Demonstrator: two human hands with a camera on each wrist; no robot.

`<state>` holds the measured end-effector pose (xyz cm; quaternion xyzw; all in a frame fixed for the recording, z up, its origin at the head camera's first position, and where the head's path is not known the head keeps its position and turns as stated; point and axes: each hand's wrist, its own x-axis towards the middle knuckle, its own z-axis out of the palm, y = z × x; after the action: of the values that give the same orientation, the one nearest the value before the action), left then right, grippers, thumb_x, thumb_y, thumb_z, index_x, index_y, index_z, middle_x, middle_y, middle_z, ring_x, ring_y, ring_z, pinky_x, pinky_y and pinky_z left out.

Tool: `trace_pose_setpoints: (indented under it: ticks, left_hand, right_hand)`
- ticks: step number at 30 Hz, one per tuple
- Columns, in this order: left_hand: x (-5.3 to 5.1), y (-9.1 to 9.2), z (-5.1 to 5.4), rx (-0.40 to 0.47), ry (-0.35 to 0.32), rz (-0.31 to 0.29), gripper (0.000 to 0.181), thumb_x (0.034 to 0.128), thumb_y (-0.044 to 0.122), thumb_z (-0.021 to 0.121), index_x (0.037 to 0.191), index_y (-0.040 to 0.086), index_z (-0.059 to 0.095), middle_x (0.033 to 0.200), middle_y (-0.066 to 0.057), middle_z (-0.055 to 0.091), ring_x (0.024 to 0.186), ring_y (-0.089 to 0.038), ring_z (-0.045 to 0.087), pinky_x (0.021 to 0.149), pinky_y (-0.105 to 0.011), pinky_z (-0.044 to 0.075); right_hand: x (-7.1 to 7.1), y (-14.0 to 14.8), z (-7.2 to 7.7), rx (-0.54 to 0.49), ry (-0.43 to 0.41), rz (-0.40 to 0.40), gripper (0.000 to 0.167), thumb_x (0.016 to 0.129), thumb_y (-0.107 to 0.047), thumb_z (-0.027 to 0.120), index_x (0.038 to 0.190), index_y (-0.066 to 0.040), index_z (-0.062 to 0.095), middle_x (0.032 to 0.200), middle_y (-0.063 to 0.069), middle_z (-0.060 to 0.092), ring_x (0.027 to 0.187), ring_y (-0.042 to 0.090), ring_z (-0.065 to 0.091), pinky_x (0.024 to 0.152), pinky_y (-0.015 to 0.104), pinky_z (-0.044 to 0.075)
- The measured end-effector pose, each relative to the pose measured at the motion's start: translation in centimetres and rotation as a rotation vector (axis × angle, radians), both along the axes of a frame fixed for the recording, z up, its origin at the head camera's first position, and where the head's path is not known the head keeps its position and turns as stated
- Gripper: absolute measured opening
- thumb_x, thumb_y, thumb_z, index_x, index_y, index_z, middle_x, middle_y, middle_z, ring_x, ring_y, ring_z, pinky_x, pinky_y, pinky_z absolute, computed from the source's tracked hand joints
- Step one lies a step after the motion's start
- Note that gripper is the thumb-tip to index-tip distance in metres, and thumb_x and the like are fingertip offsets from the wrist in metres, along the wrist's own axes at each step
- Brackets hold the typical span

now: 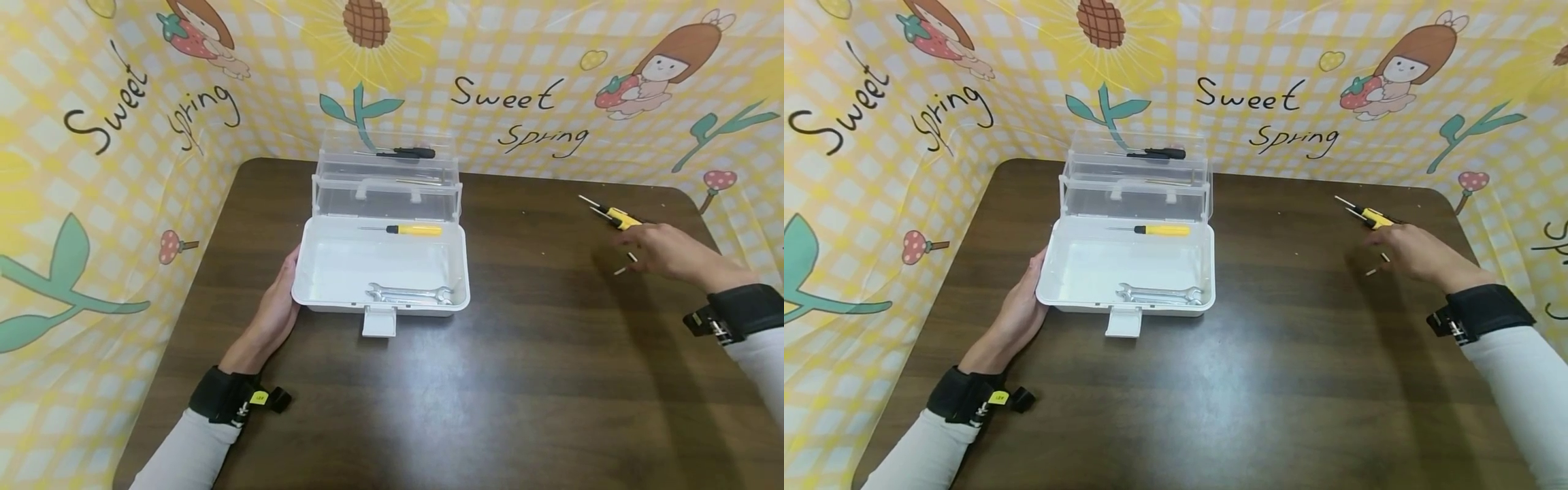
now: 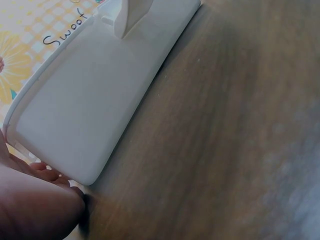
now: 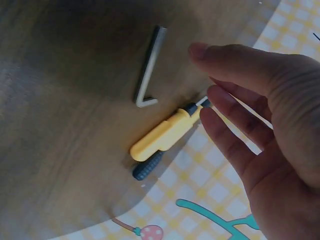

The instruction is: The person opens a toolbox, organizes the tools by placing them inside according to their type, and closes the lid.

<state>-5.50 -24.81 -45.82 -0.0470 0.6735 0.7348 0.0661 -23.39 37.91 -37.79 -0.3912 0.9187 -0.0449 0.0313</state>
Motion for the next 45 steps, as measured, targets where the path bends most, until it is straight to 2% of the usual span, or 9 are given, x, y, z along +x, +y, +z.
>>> trace_pose_setpoints:
  ticks: [5,11,18,26,34,45]
  left_hand:
    - [0.0,0.0,0.0,0.002,0.001,-0.002,0.071,0.1122,0.059,0.023,0.172,0.024,0.007,0.179,0.006,0.002,0.163,-0.013,0.003,0.132,-0.047,0.005]
    - [0.0,0.0,0.0,-0.001,0.012,-0.005,0.071,0.1126,0.058,0.023,0.172,0.023,0.006,0.179,0.005,0.001,0.163,-0.013,0.003,0.132,-0.047,0.005]
    - [0.0,0.0,-0.1,-0.003,0.006,-0.002,0.070,0.1131,0.057,0.022,0.172,0.023,0.007,0.179,0.005,0.002,0.163,-0.013,0.004,0.132,-0.047,0.006]
    - [0.0,0.1,0.0,0.003,0.004,0.004,0.071,0.1131,0.057,0.022,0.172,0.021,0.007,0.179,0.004,0.002,0.163,-0.013,0.003,0.132,-0.045,0.005]
    - [0.1,0.0,0.0,0.001,-0.004,0.003,0.071,0.1128,0.058,0.022,0.172,0.022,0.007,0.179,0.005,0.002,0.163,-0.014,0.003,0.132,-0.046,0.005]
    - [0.0,0.0,0.0,0.005,-0.001,0.004,0.071,0.1128,0.058,0.022,0.172,0.022,0.007,0.179,0.004,0.002,0.163,-0.013,0.004,0.132,-0.046,0.006]
  right_hand:
    - [0.3,0.1,-0.8,-0.012,-0.005,0.001,0.050,0.062,0.013,0.093,0.107,0.006,0.075,0.106,0.023,0.074,0.093,0.041,0.072,0.076,0.057,0.058]
    - [0.4,0.1,-1.6,-0.050,0.063,0.042,0.052,0.055,0.012,0.096,0.102,0.006,0.075,0.099,0.022,0.074,0.089,0.042,0.072,0.074,0.058,0.058]
    - [0.5,0.0,-2.3,-0.037,0.049,0.043,0.050,0.057,0.009,0.097,0.103,0.003,0.078,0.101,0.022,0.075,0.093,0.043,0.072,0.076,0.059,0.059]
    - [0.2,0.2,-3.3,-0.061,0.097,0.122,0.050,0.055,0.011,0.097,0.101,0.002,0.078,0.101,0.018,0.076,0.093,0.038,0.072,0.077,0.056,0.059]
    - [0.4,0.4,-3.6,-0.082,0.115,0.108,0.046,0.056,0.008,0.097,0.097,0.000,0.079,0.097,0.014,0.075,0.086,0.034,0.073,0.071,0.053,0.060]
    - [0.4,1.6,-4.1,-0.111,0.172,0.134,0.041,0.054,0.007,0.098,0.089,-0.005,0.081,0.091,0.009,0.074,0.080,0.031,0.072,0.067,0.050,0.059]
